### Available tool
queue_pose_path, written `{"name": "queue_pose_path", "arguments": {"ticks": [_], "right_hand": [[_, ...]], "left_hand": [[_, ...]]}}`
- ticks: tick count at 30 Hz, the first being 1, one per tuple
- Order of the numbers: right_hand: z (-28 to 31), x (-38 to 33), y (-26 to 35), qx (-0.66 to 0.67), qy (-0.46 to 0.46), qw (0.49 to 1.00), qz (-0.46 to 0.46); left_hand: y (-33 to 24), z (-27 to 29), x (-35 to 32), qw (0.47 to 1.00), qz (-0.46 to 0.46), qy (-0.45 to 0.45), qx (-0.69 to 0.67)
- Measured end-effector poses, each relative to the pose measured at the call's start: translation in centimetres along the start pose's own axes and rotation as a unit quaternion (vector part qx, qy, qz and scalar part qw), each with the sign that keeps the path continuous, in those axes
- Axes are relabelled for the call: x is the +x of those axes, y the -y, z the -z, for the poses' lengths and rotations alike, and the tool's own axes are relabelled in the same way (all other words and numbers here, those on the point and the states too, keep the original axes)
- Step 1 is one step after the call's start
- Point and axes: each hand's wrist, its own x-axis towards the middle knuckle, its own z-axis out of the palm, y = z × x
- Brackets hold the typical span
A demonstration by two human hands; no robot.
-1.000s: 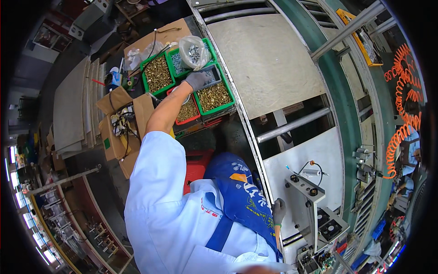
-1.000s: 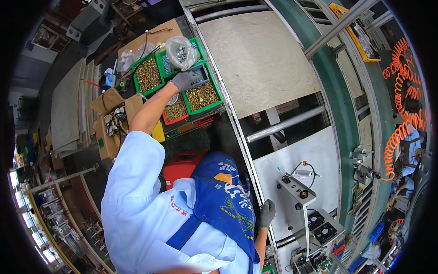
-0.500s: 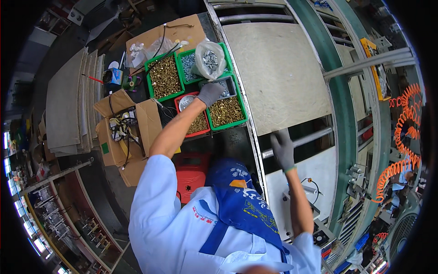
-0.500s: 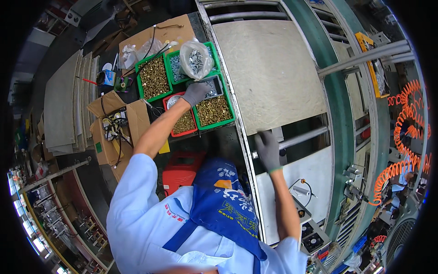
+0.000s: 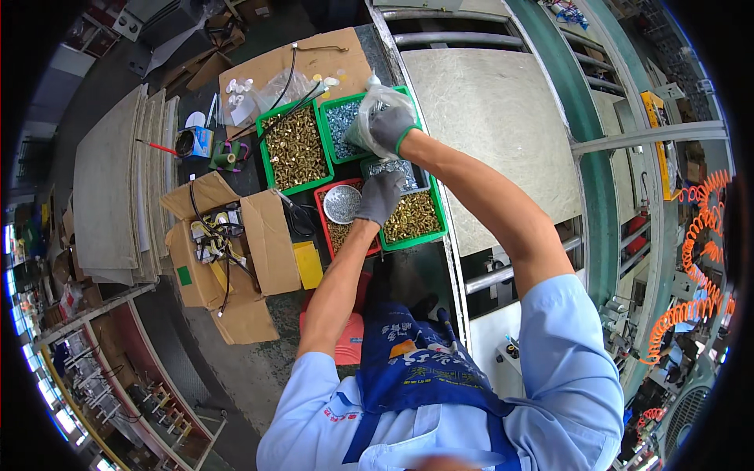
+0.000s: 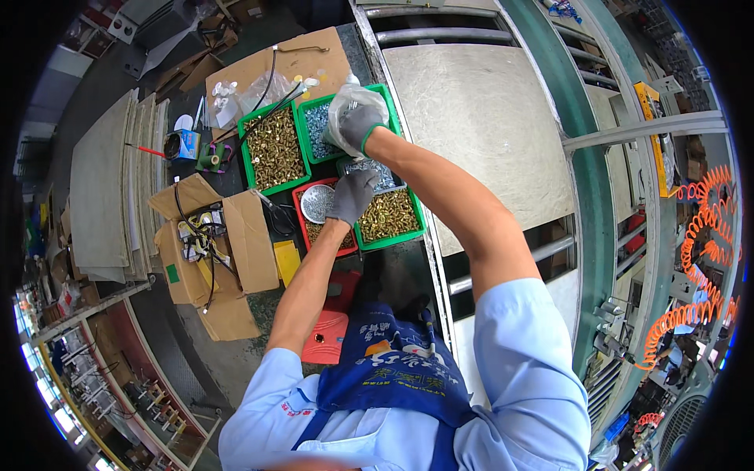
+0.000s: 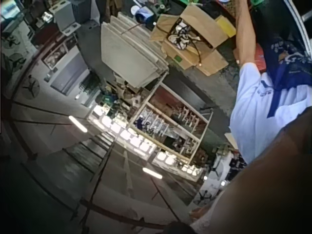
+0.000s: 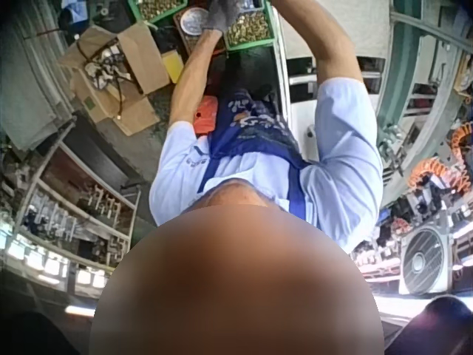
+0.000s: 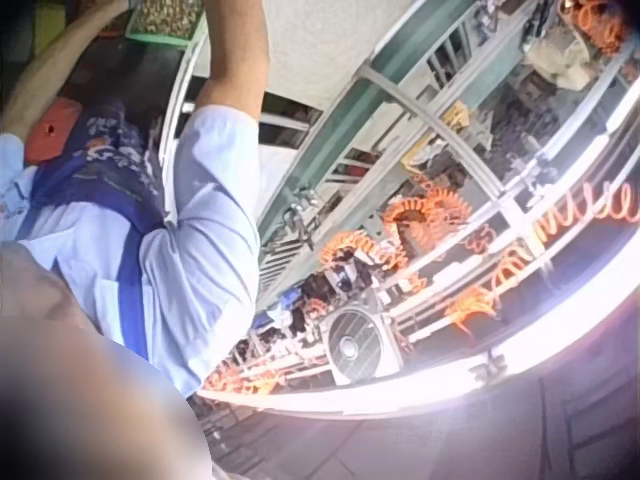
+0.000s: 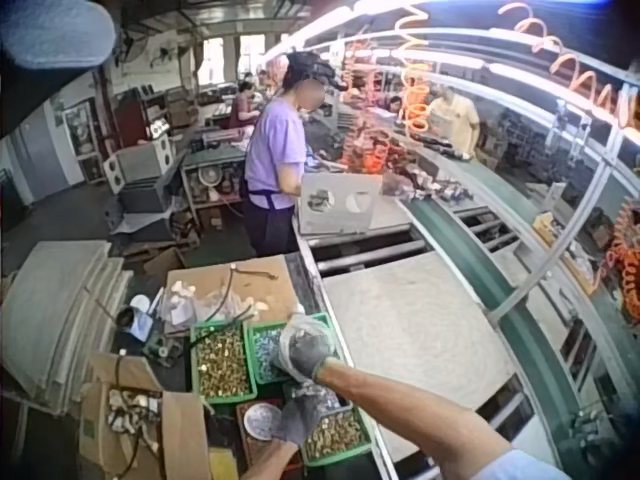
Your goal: Assembling electronic components including circuit boards and fans into a metal chassis using a pneumatic screwdriver on a factory line.
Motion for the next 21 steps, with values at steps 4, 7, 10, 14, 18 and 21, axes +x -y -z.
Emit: {"name": "queue_pose_path", "arguments": {"ticks": [4,7,10,14,18,21], "right_hand": [[-2.4,1.5,0.5,0.004,0.033,0.999,-0.013],[-2.8,1.8,0.1,0.029,0.063,0.997,-0.021],[-2.6,1.5,-0.2,0.092,0.059,0.993,-0.035],[-2.0,0.4,-0.7,0.209,-0.068,0.969,-0.115],[-0.9,-0.2,-1.4,0.262,-0.093,0.951,-0.132],[-0.4,-0.9,-1.9,0.343,-0.133,0.909,-0.197]], "left_hand": [[-0.3,0.2,-0.9,0.999,0.011,-0.027,-0.024],[-0.4,0.5,-1.3,0.996,-0.007,-0.078,-0.052],[-0.5,0.9,-1.4,0.995,0.063,-0.053,-0.061],[-0.2,1.2,-1.6,0.99,0.082,-0.053,-0.105],[0.0,1.0,-1.9,0.983,0.101,-0.065,-0.137],[-0.1,0.7,-2.0,0.962,0.146,-0.06,-0.222]]}}
